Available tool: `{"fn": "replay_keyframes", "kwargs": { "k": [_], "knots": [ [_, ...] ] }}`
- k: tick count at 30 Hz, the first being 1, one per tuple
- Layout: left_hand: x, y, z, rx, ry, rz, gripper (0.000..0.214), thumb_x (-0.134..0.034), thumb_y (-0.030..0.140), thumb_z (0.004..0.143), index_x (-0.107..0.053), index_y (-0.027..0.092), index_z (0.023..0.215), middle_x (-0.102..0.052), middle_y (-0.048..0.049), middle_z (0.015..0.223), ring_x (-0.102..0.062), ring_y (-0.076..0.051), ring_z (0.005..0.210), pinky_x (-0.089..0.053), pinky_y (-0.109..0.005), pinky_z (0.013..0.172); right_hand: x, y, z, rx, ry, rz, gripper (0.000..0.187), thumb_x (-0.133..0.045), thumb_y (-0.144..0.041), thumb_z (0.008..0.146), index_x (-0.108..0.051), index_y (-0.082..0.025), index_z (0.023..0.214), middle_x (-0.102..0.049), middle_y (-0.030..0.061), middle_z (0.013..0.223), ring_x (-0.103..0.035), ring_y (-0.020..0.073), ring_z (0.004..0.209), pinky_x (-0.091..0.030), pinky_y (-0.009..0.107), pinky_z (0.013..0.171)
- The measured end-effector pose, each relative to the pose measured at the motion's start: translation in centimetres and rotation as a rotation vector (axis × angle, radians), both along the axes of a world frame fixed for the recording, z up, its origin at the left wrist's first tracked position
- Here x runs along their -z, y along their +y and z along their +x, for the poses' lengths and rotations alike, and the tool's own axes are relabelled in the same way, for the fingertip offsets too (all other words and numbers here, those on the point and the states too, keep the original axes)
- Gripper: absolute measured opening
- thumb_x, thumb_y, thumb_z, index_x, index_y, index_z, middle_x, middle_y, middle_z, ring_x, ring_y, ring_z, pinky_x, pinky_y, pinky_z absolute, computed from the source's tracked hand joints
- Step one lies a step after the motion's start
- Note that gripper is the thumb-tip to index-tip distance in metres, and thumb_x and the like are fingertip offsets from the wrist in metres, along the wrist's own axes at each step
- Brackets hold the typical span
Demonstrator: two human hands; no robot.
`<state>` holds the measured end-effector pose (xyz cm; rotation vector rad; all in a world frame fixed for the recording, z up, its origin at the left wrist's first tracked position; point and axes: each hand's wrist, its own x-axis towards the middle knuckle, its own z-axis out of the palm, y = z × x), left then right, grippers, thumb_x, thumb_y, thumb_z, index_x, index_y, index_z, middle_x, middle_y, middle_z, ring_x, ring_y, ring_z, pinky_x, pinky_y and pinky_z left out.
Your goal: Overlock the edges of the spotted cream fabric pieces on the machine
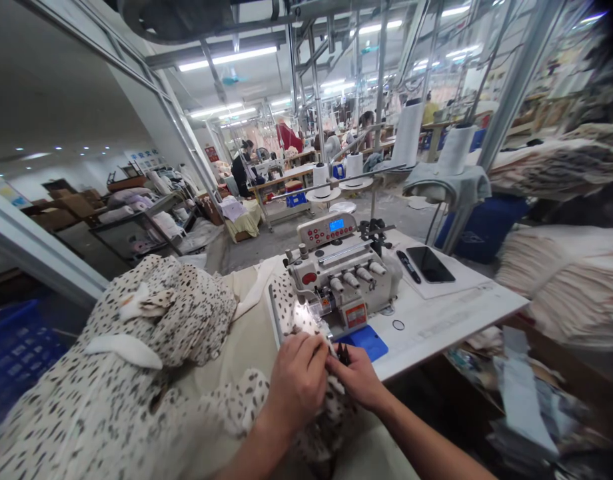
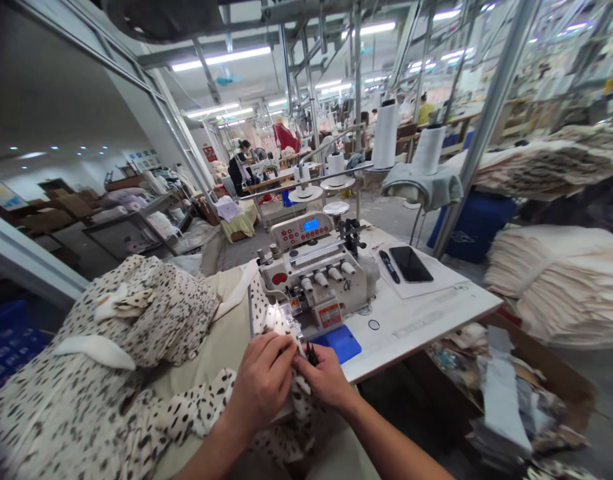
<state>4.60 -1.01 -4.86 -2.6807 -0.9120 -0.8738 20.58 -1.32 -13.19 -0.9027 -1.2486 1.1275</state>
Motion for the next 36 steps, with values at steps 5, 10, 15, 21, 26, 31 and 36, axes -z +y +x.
{"fn": "replay_keyframes", "kwargs": {
  "k": [5,10,15,21,26,31,36],
  "knots": [
    [-0.1,0.6,-0.3,-0.019,-0.023,-0.025,0.028,-0.055,0.013,0.091,-0.065,0.017,0.116,-0.065,-0.0115,0.117,-0.056,-0.026,0.112,-0.047,-0.045,0.101,0.1,0.1,-0.2,0.022,-0.037,0.001,0.029,-0.071,-0.045,0.084,-0.073,-0.016,0.083,-0.071,0.0026,0.079,-0.060,0.0194,0.073,-0.050,0.030,0.073],
    [0.0,1.5,-0.8,0.092,0.013,-0.011,0.024,-0.052,0.012,0.094,-0.066,0.017,0.113,-0.067,-0.0107,0.115,-0.058,-0.024,0.112,-0.050,-0.041,0.098,0.0,0.2,-0.4,0.041,-0.074,-0.017,0.027,-0.069,-0.043,0.084,-0.070,-0.016,0.078,-0.065,0.0005,0.072,-0.053,0.0163,0.066,-0.046,0.028,0.065],
    [-0.2,2.2,-1.1,0.113,0.062,-0.007,0.023,-0.051,0.014,0.096,-0.066,0.016,0.113,-0.067,-0.0112,0.109,-0.059,-0.024,0.109,-0.051,-0.041,0.094,-0.3,0.2,-0.4,0.001,-0.023,-0.029,0.028,-0.075,-0.044,0.077,-0.069,-0.016,0.080,-0.063,-0.0004,0.069,-0.051,0.0159,0.064,-0.045,0.028,0.062],
    [-0.1,3.0,-1.3,0.085,0.049,-0.054,0.023,-0.051,0.016,0.096,-0.066,0.018,0.114,-0.067,-0.0107,0.103,-0.061,-0.023,0.103,-0.053,-0.040,0.090,-0.2,0.3,-0.4,0.031,-0.073,-0.025,0.029,-0.074,-0.045,0.079,-0.070,-0.017,0.074,-0.066,0.0004,0.068,-0.055,0.0170,0.065,-0.047,0.029,0.064],
    [-0.2,3.2,-1.2,0.070,-0.032,-0.051,0.021,-0.057,0.017,0.093,-0.066,0.019,0.112,-0.068,-0.0087,0.105,-0.062,-0.024,0.106,-0.054,-0.041,0.092,0.7,0.2,-0.4,0.091,-0.020,-0.059,0.032,-0.074,-0.048,0.081,-0.072,-0.017,0.079,-0.070,0.0027,0.074,-0.059,0.0182,0.067,-0.050,0.030,0.066],
    [-0.1,3.1,-0.9,0.030,-0.125,-0.064,0.019,-0.059,0.018,0.092,-0.065,0.019,0.110,-0.069,-0.0096,0.113,-0.062,-0.024,0.112,-0.053,-0.043,0.099,0.7,0.2,-0.2,0.154,0.079,-0.116,0.038,-0.076,-0.054,0.078,-0.075,-0.016,0.080,-0.072,0.0050,0.073,-0.062,0.0200,0.067,-0.052,0.032,0.067],
    [-0.2,3.8,-1.1,-0.017,-0.093,-0.076,0.023,-0.058,0.023,0.093,-0.065,0.019,0.115,-0.067,-0.0105,0.120,-0.060,-0.025,0.117,-0.053,-0.046,0.100,0.6,0.2,-0.3,0.127,0.121,-0.145,0.040,-0.082,-0.054,0.072,-0.075,-0.016,0.082,-0.074,0.0059,0.075,-0.064,0.0212,0.068,-0.054,0.034,0.068]
  ]
}}
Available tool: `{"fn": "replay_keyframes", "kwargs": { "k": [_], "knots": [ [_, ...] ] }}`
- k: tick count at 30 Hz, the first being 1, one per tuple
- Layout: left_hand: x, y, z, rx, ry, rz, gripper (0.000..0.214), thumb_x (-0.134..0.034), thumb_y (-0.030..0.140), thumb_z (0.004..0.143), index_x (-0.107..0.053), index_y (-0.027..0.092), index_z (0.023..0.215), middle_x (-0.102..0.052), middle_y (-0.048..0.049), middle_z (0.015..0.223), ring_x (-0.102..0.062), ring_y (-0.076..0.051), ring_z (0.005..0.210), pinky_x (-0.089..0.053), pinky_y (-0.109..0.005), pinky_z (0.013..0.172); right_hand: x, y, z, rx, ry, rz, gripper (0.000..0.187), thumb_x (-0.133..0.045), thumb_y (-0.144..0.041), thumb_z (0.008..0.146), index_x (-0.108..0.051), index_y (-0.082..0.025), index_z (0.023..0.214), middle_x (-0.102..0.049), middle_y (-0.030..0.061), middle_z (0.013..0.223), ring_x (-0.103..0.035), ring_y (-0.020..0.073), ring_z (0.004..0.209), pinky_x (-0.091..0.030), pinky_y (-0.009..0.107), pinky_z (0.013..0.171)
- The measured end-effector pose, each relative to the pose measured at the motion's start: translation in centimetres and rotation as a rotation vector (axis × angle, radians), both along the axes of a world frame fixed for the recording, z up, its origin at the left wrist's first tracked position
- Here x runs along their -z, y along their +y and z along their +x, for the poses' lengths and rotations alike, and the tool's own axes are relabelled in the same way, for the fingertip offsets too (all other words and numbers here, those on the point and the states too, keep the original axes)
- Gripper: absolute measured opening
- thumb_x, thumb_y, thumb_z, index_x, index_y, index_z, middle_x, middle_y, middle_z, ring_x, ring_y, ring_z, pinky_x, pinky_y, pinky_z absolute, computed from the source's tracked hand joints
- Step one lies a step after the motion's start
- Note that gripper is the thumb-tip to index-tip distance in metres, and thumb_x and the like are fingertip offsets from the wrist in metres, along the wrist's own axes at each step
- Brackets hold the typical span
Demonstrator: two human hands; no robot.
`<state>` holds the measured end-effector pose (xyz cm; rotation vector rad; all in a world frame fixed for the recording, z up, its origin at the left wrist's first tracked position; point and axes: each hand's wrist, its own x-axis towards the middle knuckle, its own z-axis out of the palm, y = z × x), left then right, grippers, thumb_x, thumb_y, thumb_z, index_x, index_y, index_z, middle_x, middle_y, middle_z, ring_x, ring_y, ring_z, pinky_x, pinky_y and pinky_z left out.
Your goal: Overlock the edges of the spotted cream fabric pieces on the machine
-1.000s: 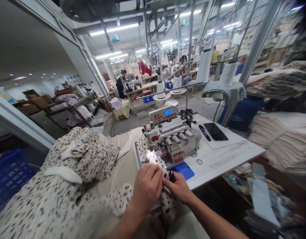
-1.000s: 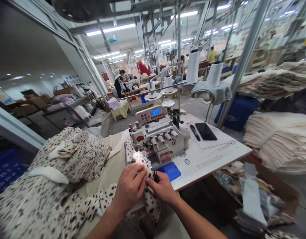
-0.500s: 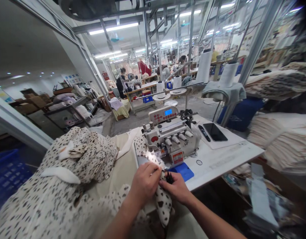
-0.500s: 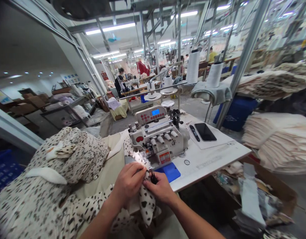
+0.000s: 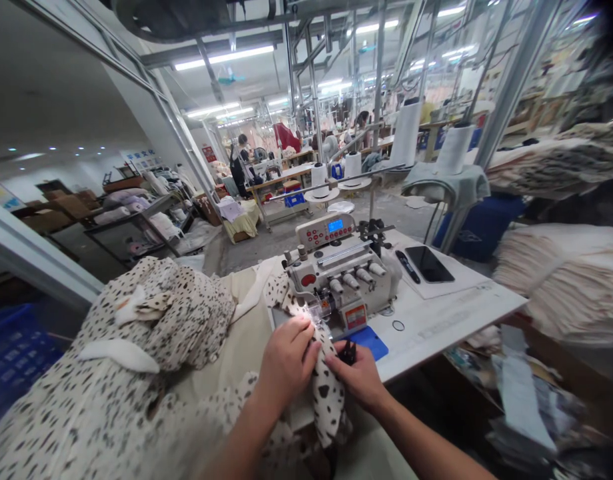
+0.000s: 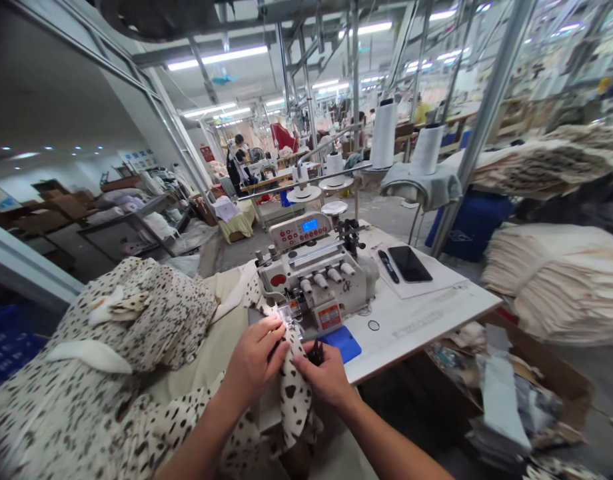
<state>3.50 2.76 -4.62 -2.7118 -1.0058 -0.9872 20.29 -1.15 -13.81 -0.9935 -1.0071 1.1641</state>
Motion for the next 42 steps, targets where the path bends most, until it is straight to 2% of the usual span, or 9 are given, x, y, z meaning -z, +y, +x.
{"fn": "replay_keyframes", "kwargs": {
  "k": [5,7,10,13,18,27,36,42],
  "knots": [
    [-0.1,-0.2,-0.2,-0.033,0.033,0.026,0.031,-0.055,0.023,0.095,-0.062,0.017,0.124,-0.061,-0.0144,0.130,-0.054,-0.029,0.125,-0.049,-0.051,0.103,0.2,0.0,-0.1,-0.083,-0.033,0.007,0.037,-0.084,-0.050,0.069,-0.072,-0.016,0.078,-0.068,0.0011,0.067,-0.058,0.0167,0.060,-0.049,0.030,0.060],
    [0.0,-0.8,-0.2,-0.019,0.009,0.029,0.028,-0.055,0.019,0.094,-0.064,0.018,0.120,-0.063,-0.0132,0.125,-0.055,-0.028,0.120,-0.048,-0.048,0.102,0.0,0.1,-0.1,-0.101,-0.054,0.032,0.034,-0.083,-0.047,0.071,-0.071,-0.016,0.076,-0.065,-0.0009,0.063,-0.054,0.0144,0.057,-0.046,0.027,0.057],
    [0.0,-1.6,-0.1,0.074,0.038,0.008,0.024,-0.055,0.015,0.093,-0.066,0.019,0.114,-0.067,-0.0090,0.114,-0.058,-0.024,0.111,-0.047,-0.044,0.098,-0.5,0.1,-0.1,-0.116,-0.048,0.069,0.032,-0.081,-0.046,0.074,-0.072,-0.016,0.077,-0.064,-0.0011,0.065,-0.053,0.0134,0.058,-0.044,0.026,0.058],
    [-0.3,-1.7,-0.1,0.090,0.080,0.007,0.026,-0.056,0.016,0.092,-0.066,0.019,0.116,-0.068,-0.0085,0.114,-0.057,-0.025,0.110,-0.045,-0.044,0.098,-0.9,0.1,-0.1,-0.114,-0.025,0.063,0.034,-0.080,-0.047,0.074,-0.071,-0.015,0.076,-0.064,-0.0009,0.065,-0.052,0.0133,0.058,-0.044,0.026,0.057],
    [-0.7,-1.4,-0.1,0.037,0.102,0.003,0.024,-0.057,0.019,0.093,-0.068,0.021,0.114,-0.069,-0.0076,0.113,-0.055,-0.026,0.111,-0.041,-0.046,0.097,-0.7,0.2,-0.1,-0.129,-0.001,0.044,0.034,-0.082,-0.048,0.073,-0.072,-0.015,0.076,-0.065,0.0000,0.065,-0.054,0.0144,0.058,-0.046,0.028,0.058],
    [-1.4,-1.0,-0.1,0.037,0.138,-0.015,0.020,-0.056,0.020,0.094,-0.068,0.021,0.110,-0.070,-0.0055,0.107,-0.053,-0.025,0.107,-0.036,-0.046,0.098,-0.3,0.3,-0.2,-0.123,0.054,0.035,0.030,-0.083,-0.043,0.073,-0.075,-0.014,0.079,-0.069,0.0007,0.067,-0.057,0.0138,0.060,-0.047,0.027,0.062],
    [-2.0,-0.6,0.3,0.073,0.175,-0.024,0.017,-0.056,0.020,0.094,-0.068,0.021,0.106,-0.069,-0.0055,0.096,-0.056,-0.023,0.097,-0.037,-0.042,0.088,0.2,0.6,-0.3,-0.083,0.063,0.039,0.030,-0.084,-0.043,0.072,-0.076,-0.015,0.078,-0.068,0.0007,0.066,-0.056,0.0130,0.059,-0.045,0.026,0.059],
    [-2.2,-0.6,0.4,0.071,0.172,-0.024,0.019,-0.056,0.020,0.094,-0.068,0.022,0.108,-0.069,-0.0052,0.097,-0.057,-0.023,0.095,-0.038,-0.041,0.084,0.4,0.5,-0.4,-0.064,0.089,0.033,0.032,-0.084,-0.045,0.071,-0.076,-0.015,0.079,-0.069,0.0010,0.068,-0.057,0.0136,0.061,-0.047,0.027,0.062]
  ]
}}
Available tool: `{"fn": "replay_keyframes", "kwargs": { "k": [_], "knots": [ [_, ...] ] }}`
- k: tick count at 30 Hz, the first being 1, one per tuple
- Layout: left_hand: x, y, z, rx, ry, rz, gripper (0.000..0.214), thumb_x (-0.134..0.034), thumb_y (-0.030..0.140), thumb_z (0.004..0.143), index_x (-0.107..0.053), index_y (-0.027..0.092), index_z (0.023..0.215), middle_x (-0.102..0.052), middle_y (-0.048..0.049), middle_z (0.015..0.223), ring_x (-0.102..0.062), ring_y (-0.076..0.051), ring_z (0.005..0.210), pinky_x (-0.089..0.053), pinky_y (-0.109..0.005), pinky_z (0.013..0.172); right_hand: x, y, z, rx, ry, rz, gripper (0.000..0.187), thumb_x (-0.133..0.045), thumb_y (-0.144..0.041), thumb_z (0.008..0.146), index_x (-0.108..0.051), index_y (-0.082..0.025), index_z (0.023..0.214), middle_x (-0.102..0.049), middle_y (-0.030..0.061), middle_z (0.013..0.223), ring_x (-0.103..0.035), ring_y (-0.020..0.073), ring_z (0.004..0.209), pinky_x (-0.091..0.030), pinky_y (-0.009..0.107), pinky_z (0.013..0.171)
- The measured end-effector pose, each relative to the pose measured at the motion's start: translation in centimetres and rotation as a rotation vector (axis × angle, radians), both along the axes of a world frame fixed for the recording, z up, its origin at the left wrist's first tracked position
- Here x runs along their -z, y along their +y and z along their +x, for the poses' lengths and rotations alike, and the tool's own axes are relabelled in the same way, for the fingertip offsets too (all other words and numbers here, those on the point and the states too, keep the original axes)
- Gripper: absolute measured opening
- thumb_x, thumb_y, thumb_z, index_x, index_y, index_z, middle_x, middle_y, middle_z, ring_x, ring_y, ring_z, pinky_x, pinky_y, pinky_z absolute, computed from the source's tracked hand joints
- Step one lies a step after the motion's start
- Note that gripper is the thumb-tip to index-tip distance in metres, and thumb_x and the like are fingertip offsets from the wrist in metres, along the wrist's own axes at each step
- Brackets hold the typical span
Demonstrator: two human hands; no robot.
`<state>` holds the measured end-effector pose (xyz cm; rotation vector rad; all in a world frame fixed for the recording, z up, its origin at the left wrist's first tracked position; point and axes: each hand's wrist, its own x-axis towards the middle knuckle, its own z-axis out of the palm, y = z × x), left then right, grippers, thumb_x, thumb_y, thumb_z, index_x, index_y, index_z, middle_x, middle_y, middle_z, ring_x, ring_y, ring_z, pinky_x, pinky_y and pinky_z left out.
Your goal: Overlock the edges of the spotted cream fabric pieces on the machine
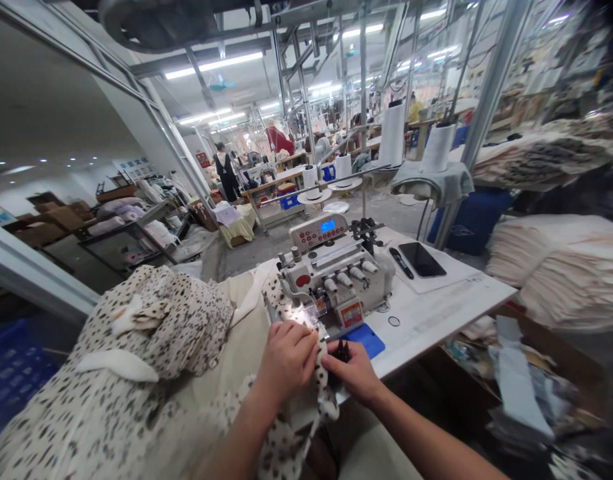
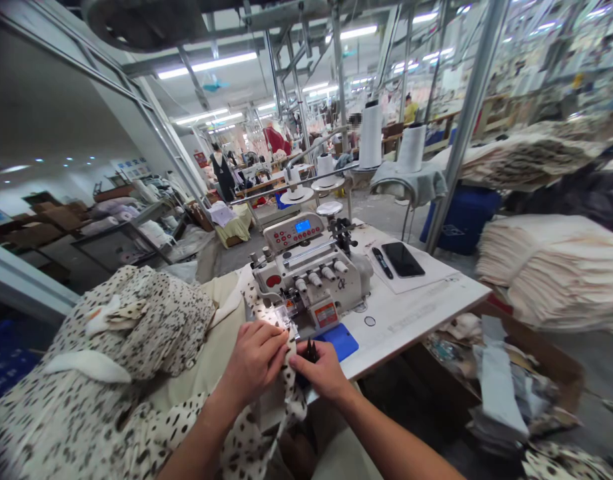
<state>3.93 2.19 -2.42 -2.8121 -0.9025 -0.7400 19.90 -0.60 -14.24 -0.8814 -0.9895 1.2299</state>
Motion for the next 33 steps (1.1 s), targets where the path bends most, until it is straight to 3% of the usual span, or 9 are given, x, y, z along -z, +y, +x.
{"fn": "replay_keyframes", "kwargs": {
  "k": [11,16,19,21,23,25,28,31,33],
  "knots": [
    [0.9,-0.9,-0.3,0.054,-0.189,-0.023,0.017,-0.056,0.015,0.092,-0.068,0.021,0.103,-0.068,-0.0066,0.100,-0.059,-0.023,0.100,-0.046,-0.042,0.092,0.1,-0.2,0.0,0.022,-0.010,0.055,0.030,-0.083,-0.044,0.074,-0.075,-0.016,0.081,-0.071,0.0020,0.073,-0.061,0.0152,0.065,-0.049,0.027,0.064],
    [5.1,-5.4,-3.1,-0.135,-0.355,-0.109,0.016,-0.056,0.015,0.092,-0.065,0.021,0.104,-0.065,-0.0095,0.102,-0.061,-0.023,0.099,-0.051,-0.038,0.088,0.1,-0.6,-0.1,0.000,-0.030,0.051,0.032,-0.088,-0.039,0.067,-0.072,-0.016,0.083,-0.068,-0.0001,0.069,-0.059,0.0135,0.062,-0.048,0.025,0.060],
    [8.2,-8.0,-4.8,-0.156,-0.369,-0.326,0.022,-0.065,0.027,0.088,-0.063,0.022,0.109,-0.068,-0.0099,0.103,-0.064,-0.024,0.097,-0.053,-0.036,0.084,0.2,-0.5,0.0,-0.034,0.043,0.019,0.036,-0.090,-0.038,0.065,-0.068,-0.018,0.084,-0.067,-0.0012,0.068,-0.059,0.0127,0.059,-0.049,0.025,0.059],
    [9.3,-8.9,-4.9,-0.198,-0.460,-0.573,0.031,-0.064,0.036,0.089,-0.062,0.022,0.118,-0.069,-0.0107,0.110,-0.065,-0.025,0.101,-0.053,-0.036,0.088,0.2,-0.5,0.1,-0.093,0.108,0.003,0.037,-0.090,-0.039,0.065,-0.066,-0.019,0.085,-0.068,-0.0013,0.067,-0.060,0.0125,0.058,-0.050,0.025,0.058],
    [9.5,-9.0,-4.0,-0.256,-0.639,-0.908,0.036,-0.060,0.043,0.093,-0.061,0.022,0.121,-0.070,-0.0108,0.112,-0.066,-0.022,0.097,-0.054,-0.034,0.087,0.1,-0.5,0.3,-0.149,0.141,-0.002,0.037,-0.090,-0.038,0.067,-0.065,-0.019,0.087,-0.069,-0.0009,0.068,-0.061,0.0126,0.057,-0.051,0.025,0.059],
    [9.3,-8.5,-2.7,-0.266,-0.865,-1.244,0.043,-0.064,0.048,0.089,-0.059,0.021,0.123,-0.070,-0.0088,0.104,-0.065,-0.017,0.077,-0.053,-0.027,0.069,0.2,-0.6,0.4,-0.161,0.128,0.014,0.036,-0.089,-0.037,0.069,-0.066,-0.020,0.089,-0.070,-0.0003,0.070,-0.063,0.0130,0.060,-0.051,0.025,0.061],
    [8.8,-7.5,-1.0,-0.212,-1.090,-1.514,0.065,-0.080,0.047,0.074,-0.055,0.020,0.127,-0.068,-0.0047,0.094,-0.055,-0.009,0.058,-0.043,-0.020,0.053,0.6,-0.6,0.7,-0.142,0.089,0.063,0.029,-0.085,-0.038,0.074,-0.070,-0.020,0.091,-0.071,0.0010,0.077,-0.064,0.0139,0.066,-0.052,0.026,0.065],
    [8.4,-7.3,-1.0,-0.277,-0.982,-1.364,0.052,-0.083,0.042,0.071,-0.064,0.016,0.112,-0.069,-0.0051,0.088,-0.061,-0.014,0.068,-0.050,-0.025,0.065,1.2,-0.7,1.0,-0.149,0.080,0.091,0.025,-0.082,-0.040,0.078,-0.073,-0.021,0.092,-0.072,0.0030,0.085,-0.066,0.0168,0.076,-0.053,0.030,0.073],
    [7.9,-7.5,-1.6,-0.391,-0.817,-0.947,0.024,-0.076,0.038,0.078,-0.065,0.018,0.087,-0.066,-0.0028,0.077,-0.062,-0.018,0.071,-0.053,-0.030,0.070,1.2,-0.6,1.1,-0.152,0.058,0.098,0.028,-0.080,-0.043,0.079,-0.074,-0.020,0.094,-0.072,0.0046,0.088,-0.066,0.0193,0.080,-0.053,0.033,0.076]
  ]
}}
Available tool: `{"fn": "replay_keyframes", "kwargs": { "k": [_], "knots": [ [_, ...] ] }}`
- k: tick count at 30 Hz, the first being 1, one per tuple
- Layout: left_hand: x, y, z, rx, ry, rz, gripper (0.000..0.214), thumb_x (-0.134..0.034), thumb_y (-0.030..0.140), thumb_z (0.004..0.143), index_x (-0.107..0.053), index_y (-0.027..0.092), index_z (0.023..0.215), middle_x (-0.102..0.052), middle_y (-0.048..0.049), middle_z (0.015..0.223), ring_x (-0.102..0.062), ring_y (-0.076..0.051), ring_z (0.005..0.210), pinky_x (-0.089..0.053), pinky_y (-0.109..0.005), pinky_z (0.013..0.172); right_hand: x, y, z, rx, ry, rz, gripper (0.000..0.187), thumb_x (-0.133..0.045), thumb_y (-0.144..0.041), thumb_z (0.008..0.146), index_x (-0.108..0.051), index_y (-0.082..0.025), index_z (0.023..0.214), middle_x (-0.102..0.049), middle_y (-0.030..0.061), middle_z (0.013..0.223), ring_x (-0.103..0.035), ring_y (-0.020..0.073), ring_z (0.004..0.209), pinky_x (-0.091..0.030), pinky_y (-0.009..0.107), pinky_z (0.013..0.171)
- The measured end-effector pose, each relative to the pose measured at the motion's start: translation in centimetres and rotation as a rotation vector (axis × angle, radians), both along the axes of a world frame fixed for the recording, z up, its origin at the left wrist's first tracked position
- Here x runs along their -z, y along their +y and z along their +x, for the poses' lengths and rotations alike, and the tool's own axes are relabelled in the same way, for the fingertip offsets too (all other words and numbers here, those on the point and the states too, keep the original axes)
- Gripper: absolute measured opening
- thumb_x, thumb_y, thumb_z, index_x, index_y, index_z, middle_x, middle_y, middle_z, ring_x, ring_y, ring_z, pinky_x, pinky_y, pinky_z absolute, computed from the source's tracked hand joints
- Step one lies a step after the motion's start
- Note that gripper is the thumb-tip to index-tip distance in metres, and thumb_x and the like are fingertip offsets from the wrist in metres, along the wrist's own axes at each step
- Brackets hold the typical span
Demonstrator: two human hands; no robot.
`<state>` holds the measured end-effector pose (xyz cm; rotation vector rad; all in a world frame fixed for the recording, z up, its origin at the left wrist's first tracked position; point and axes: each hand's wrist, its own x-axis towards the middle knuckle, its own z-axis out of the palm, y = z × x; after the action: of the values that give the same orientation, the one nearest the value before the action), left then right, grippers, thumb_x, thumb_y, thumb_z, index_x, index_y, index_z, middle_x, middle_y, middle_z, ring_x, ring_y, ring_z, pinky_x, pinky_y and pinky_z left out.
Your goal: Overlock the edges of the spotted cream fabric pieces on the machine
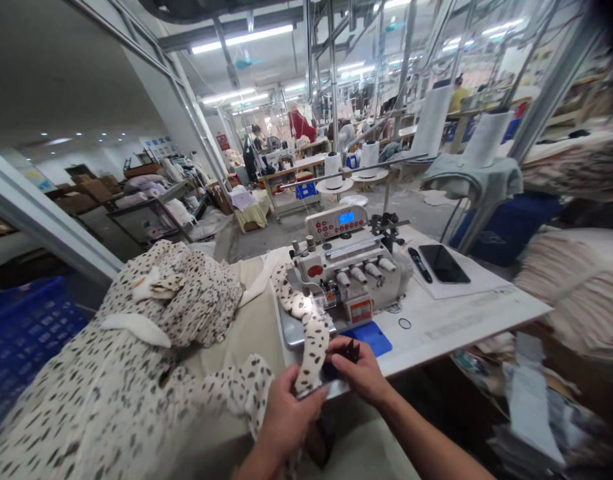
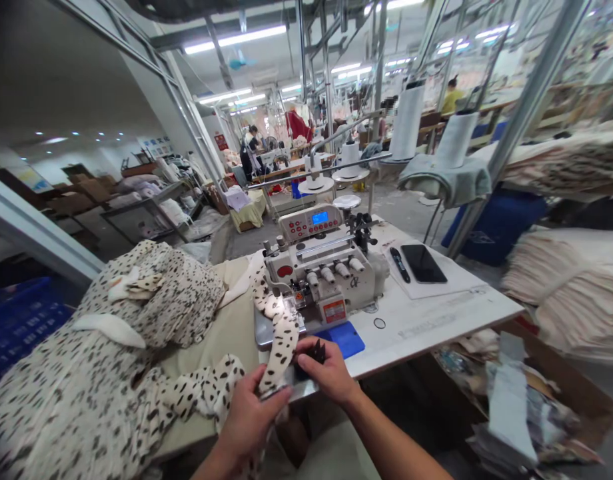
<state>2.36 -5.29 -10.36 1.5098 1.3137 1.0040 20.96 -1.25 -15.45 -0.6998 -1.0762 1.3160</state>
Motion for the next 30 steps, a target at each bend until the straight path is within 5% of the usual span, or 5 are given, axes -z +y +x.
{"fn": "replay_keyframes", "kwargs": {
  "k": [6,13,17,22,30],
  "knots": [
    [-1.1,-1.5,-0.3,-0.032,0.617,1.004,0.019,-0.050,0.010,0.092,-0.065,0.023,0.094,-0.065,-0.0069,0.092,-0.066,-0.020,0.097,-0.057,-0.031,0.082,-1.0,0.2,0.0,-0.032,-0.063,0.030,0.045,-0.079,-0.059,0.072,-0.074,-0.018,0.089,-0.071,0.0063,0.084,-0.064,0.0210,0.075,-0.052,0.034,0.072],
    [1.1,-3.8,-0.6,0.071,1.137,0.720,0.031,-0.076,0.015,0.070,-0.064,0.022,0.097,-0.066,-0.0126,0.114,-0.065,-0.032,0.093,-0.056,-0.040,0.069,-1.4,0.1,-0.8,-0.006,-0.233,-0.088,0.028,-0.085,-0.039,0.068,-0.071,-0.016,0.079,-0.064,-0.0006,0.067,-0.053,0.0140,0.060,-0.044,0.026,0.059],
    [-2.2,-2.3,-1.3,0.274,0.945,0.731,0.016,-0.073,0.021,0.070,-0.063,0.022,0.083,-0.066,-0.0056,0.080,-0.062,-0.026,0.071,-0.051,-0.037,0.060,-2.0,0.2,-1.3,0.028,-0.348,-0.015,0.021,-0.077,-0.035,0.075,-0.070,-0.016,0.072,-0.061,-0.0013,0.064,-0.051,0.0136,0.060,-0.042,0.026,0.059],
    [-8.2,3.7,-0.1,0.403,0.676,0.924,0.027,-0.049,0.008,0.089,-0.067,0.021,0.105,-0.069,-0.0093,0.104,-0.062,-0.023,0.102,-0.050,-0.040,0.091,-2.3,0.0,-1.2,0.066,-0.297,0.059,0.024,-0.074,-0.040,0.079,-0.067,-0.018,0.074,-0.062,-0.0002,0.070,-0.052,0.0152,0.065,-0.044,0.028,0.063],
    [-6.9,7.3,0.7,0.447,0.782,1.006,0.022,-0.056,0.020,0.092,-0.068,0.022,0.111,-0.070,-0.0073,0.110,-0.061,-0.022,0.106,-0.043,-0.043,0.097,-1.3,0.0,-1.0,0.065,-0.077,-0.079,0.034,-0.078,-0.048,0.077,-0.062,-0.018,0.077,-0.059,-0.0021,0.064,-0.051,0.0131,0.059,-0.045,0.027,0.060]
  ]
}}
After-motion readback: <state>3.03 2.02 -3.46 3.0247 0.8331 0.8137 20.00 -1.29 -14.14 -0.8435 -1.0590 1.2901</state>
